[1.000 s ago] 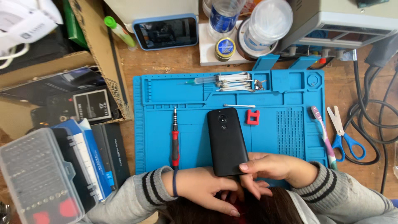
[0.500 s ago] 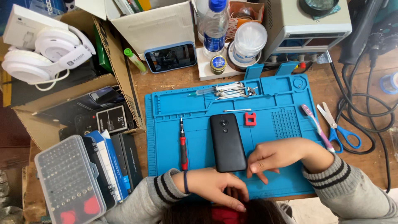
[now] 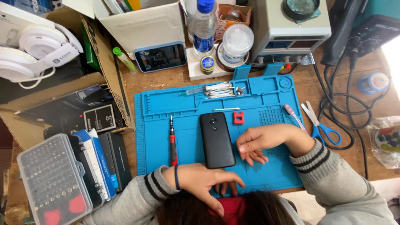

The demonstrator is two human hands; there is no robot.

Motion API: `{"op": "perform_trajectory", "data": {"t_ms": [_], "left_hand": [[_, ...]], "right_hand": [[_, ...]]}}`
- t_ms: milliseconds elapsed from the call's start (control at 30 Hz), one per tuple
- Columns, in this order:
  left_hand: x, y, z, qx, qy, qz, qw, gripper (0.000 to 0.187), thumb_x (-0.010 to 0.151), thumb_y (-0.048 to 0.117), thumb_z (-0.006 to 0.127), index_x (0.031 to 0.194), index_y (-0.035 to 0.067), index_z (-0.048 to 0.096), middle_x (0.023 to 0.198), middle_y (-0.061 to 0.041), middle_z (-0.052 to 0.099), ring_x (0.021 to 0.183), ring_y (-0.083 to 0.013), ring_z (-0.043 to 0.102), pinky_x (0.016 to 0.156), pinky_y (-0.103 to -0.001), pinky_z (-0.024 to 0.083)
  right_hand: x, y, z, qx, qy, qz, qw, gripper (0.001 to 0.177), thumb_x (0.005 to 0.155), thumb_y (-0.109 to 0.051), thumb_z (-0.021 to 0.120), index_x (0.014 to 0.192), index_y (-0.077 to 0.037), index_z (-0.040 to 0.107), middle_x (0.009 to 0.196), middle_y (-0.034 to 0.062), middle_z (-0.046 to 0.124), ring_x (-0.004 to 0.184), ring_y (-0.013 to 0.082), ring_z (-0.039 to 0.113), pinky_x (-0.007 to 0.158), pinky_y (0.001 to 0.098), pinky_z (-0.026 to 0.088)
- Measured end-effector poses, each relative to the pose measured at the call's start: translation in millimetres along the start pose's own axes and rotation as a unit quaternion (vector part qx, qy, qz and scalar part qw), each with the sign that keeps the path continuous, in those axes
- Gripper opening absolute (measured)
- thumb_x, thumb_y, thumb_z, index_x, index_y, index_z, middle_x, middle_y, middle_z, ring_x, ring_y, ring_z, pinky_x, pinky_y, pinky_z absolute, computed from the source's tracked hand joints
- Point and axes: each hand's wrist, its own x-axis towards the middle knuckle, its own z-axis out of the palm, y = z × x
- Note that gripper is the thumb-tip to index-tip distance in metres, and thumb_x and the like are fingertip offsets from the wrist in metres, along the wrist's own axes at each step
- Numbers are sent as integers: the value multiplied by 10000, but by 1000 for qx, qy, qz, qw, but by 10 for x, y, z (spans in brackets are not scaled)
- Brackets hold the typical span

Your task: The person reassembles a smartphone by placing a battery into the chassis, securing the back cover, and inspecting the device. They then organize tools, including a screwdriver and a case of bits, on the workbench.

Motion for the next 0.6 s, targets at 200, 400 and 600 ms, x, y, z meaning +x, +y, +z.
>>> {"op": "perform_trajectory", "data": {"t_ms": [200,400,600], "left_hand": [[42,24,12,-43,-27,-3,999,856,668,639,573,1379,196,395,1157,45,597,916,-140,562,790,-281,493],[43,-9,131,34,-10,92,995,799,733,664,521,1336,143,473,1179,-68,596,930,-196,613,827,-349,484],[18,-8,161,37,-1,113,993,785,759,629,546,1338,106,458,1261,-86,580,991,-213,628,855,-346,486]], "right_hand": [[23,-143,157,-121,111,-29,986,358,976,-306,501,758,-33,582,577,99,681,443,162,665,441,219,488],[59,-107,171,-93,125,15,988,325,931,-288,573,758,-12,581,627,121,689,493,206,695,438,263,547],[77,-220,318,-127,159,39,978,292,922,-274,574,799,-13,614,672,105,704,508,202,706,459,276,577]]}}
